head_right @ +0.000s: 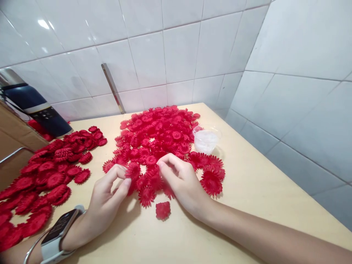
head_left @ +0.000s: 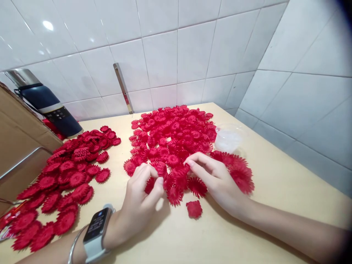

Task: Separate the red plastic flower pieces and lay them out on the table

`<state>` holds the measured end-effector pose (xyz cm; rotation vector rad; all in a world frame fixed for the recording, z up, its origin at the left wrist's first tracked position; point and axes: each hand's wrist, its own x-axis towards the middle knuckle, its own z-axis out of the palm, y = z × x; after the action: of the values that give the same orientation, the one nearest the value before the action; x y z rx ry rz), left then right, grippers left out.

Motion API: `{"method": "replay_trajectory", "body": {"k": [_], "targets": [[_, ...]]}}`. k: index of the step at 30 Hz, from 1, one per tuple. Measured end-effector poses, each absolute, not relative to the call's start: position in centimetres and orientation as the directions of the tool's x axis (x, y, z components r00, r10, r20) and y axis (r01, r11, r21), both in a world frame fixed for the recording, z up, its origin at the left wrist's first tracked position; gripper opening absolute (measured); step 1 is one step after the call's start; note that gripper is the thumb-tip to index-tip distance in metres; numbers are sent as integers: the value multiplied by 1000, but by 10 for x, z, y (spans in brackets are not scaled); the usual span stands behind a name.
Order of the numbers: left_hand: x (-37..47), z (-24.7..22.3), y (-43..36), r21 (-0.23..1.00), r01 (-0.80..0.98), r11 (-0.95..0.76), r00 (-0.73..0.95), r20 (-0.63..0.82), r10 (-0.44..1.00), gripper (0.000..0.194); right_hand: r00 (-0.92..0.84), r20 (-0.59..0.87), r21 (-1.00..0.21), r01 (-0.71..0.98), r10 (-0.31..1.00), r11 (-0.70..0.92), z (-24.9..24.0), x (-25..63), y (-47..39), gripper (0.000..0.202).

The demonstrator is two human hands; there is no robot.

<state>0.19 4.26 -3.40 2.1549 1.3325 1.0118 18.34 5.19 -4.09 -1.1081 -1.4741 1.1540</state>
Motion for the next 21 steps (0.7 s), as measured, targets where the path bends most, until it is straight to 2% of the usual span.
{"method": "replay_trajectory", "body": {"k": [6, 9, 12, 15, 17, 21], "targets": [[3, -32, 42, 672, 573, -469, 284, 374, 883, 16, -175, 139, -977, 135, 975, 163, -40, 184, 51, 16], [2, -32, 42, 688, 565, -456, 267, 371, 889, 13, -76, 212, -961, 165, 974, 222, -44, 182, 53, 6], [2, -34, 44, 704, 556, -443, 270, 351, 897, 12, 28, 281, -939, 212, 959, 269, -46, 181, 53, 11], [3, -35, 46, 705, 551, -446, 281, 347, 895, 12, -90, 280, -904, 309, 956, 294, -44, 182, 50, 3], [3, -35, 46, 696, 547, -466, 307, 351, 885, 12, -228, 290, -866, 352, 930, 356, -42, 183, 48, 9], [3, -32, 44, 665, 533, -524, 414, 336, 846, 11, -346, 345, -822, 337, 873, 458, -42, 184, 48, 4]]}}
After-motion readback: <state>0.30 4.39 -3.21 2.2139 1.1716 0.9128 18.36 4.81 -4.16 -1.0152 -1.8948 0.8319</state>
